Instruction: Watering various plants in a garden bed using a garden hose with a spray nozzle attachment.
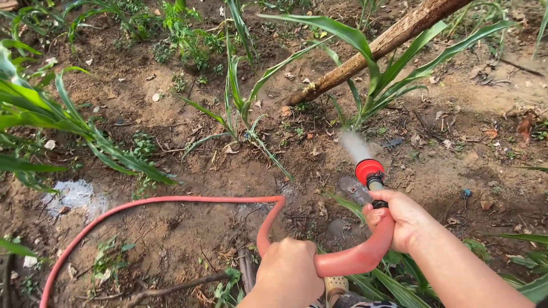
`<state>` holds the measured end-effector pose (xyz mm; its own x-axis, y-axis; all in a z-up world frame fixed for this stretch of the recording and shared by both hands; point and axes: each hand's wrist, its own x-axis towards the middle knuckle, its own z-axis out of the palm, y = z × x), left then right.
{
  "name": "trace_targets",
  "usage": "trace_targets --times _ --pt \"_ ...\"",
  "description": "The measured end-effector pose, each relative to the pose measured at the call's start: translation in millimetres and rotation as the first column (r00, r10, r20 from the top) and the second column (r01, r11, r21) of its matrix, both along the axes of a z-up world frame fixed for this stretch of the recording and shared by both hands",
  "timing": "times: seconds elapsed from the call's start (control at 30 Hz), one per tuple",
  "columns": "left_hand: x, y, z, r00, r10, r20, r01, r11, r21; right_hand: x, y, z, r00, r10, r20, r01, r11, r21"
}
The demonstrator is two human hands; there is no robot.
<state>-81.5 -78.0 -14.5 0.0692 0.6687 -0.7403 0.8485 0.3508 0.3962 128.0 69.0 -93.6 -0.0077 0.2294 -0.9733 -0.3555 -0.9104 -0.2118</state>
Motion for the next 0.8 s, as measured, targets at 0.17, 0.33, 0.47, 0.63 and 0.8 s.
trace_targets --times 0.17,0.33,0.47,0.63,0.8 --pt "34.9 -26.0 -29.0 0.996 -0.079 -0.043 0.086 0.978 0.19 34.6 -14.7 -15.9 0.999 0.025 -0.037 -0.027 0.997 -0.066" --pt "73.6 -32.7 -14.9 0.995 -0.065 -0.073 0.071 0.994 0.079 76.8 -22.4 -35.0 0.996 0.091 -0.025 -0.092 0.995 -0.043" --pt "92.6 -38.0 -17.8 0.996 -0.037 -0.079 0.043 0.996 0.078 90.4 -21.4 -33.0 0.99 0.138 -0.018 -0.139 0.99 -0.027" --pt "96.3 -22.8 33.2 0.993 -0.102 -0.05 0.1 0.994 -0.047 96.0 -10.1 -46.8 0.981 0.184 -0.059 -0.187 0.981 -0.05" --pt "99.7 -21.9 52.1 0.991 -0.102 -0.091 0.097 0.993 -0.061 97.8 -1.1 -53.4 0.971 0.228 -0.073 -0.23 0.973 -0.027"
